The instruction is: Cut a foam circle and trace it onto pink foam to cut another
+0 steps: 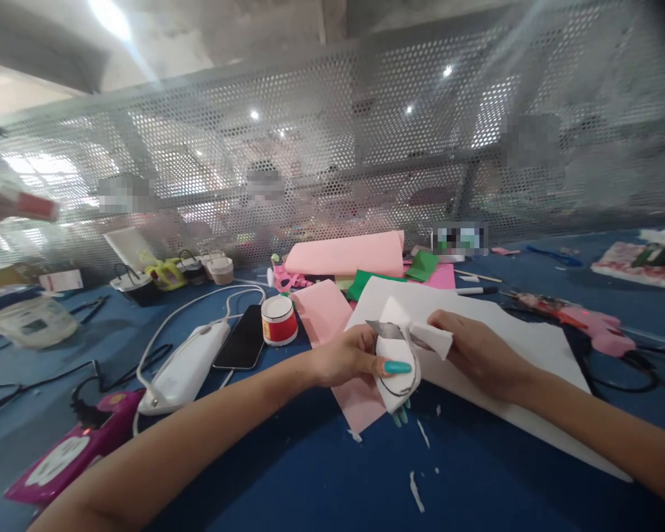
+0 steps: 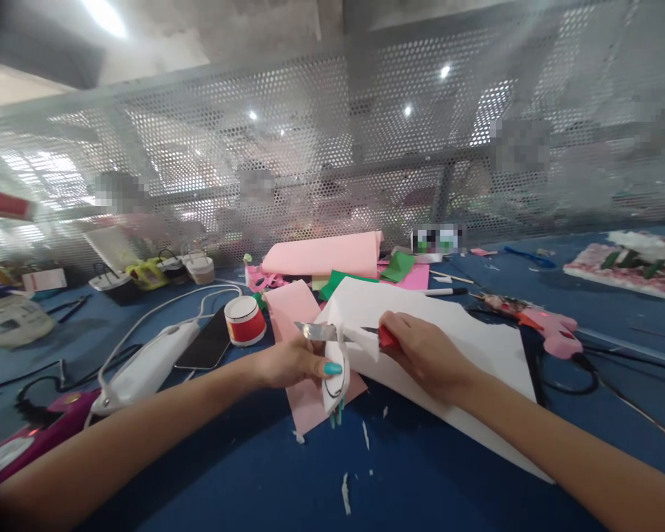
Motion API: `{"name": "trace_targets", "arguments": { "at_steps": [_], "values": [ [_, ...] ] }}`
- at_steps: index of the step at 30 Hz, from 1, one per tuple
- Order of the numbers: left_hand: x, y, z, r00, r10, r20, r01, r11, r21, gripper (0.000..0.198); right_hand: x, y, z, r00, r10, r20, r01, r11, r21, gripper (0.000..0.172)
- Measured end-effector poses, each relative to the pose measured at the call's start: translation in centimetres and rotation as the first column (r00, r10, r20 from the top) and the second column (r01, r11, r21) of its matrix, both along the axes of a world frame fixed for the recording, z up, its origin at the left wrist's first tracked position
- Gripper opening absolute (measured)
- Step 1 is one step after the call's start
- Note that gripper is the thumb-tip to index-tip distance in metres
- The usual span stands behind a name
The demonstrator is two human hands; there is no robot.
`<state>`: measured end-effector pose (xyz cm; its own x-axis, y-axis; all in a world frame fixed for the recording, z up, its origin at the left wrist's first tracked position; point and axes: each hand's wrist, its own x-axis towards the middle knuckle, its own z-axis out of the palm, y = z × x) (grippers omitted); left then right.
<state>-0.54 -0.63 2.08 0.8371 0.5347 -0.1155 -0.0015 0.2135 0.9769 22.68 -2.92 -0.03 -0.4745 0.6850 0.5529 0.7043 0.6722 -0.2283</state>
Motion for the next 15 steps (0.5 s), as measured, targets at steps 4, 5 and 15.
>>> {"name": "trace_targets", "arguments": {
  "at_steps": [4, 5, 15],
  "values": [
    [0.11, -0.03, -0.55, 0.999, 0.01, 0.033, -0.009, 0.999, -0.04, 0.034, -0.1, -0.11, 0.2, 1.0, 0.001, 0.014, -0.001, 1.0, 0.026, 0.005],
    [0.11, 0.0, -0.71, 0.999, 0.01, 0.039, -0.008, 0.999, -0.048, 0.034, -0.11, -0.13, 0.25, 1.0, 0.004, 0.017, -0.005, 1.0, 0.028, 0.005],
    [0.36, -0.35, -0.14, 0.984, -0.004, 0.179, 0.017, 0.997, -0.069, 0.035, 0.1, 0.21, 0.15, 0.999, 0.051, -0.018, -0.052, 0.997, -0.064, 0.009]
  ]
}}
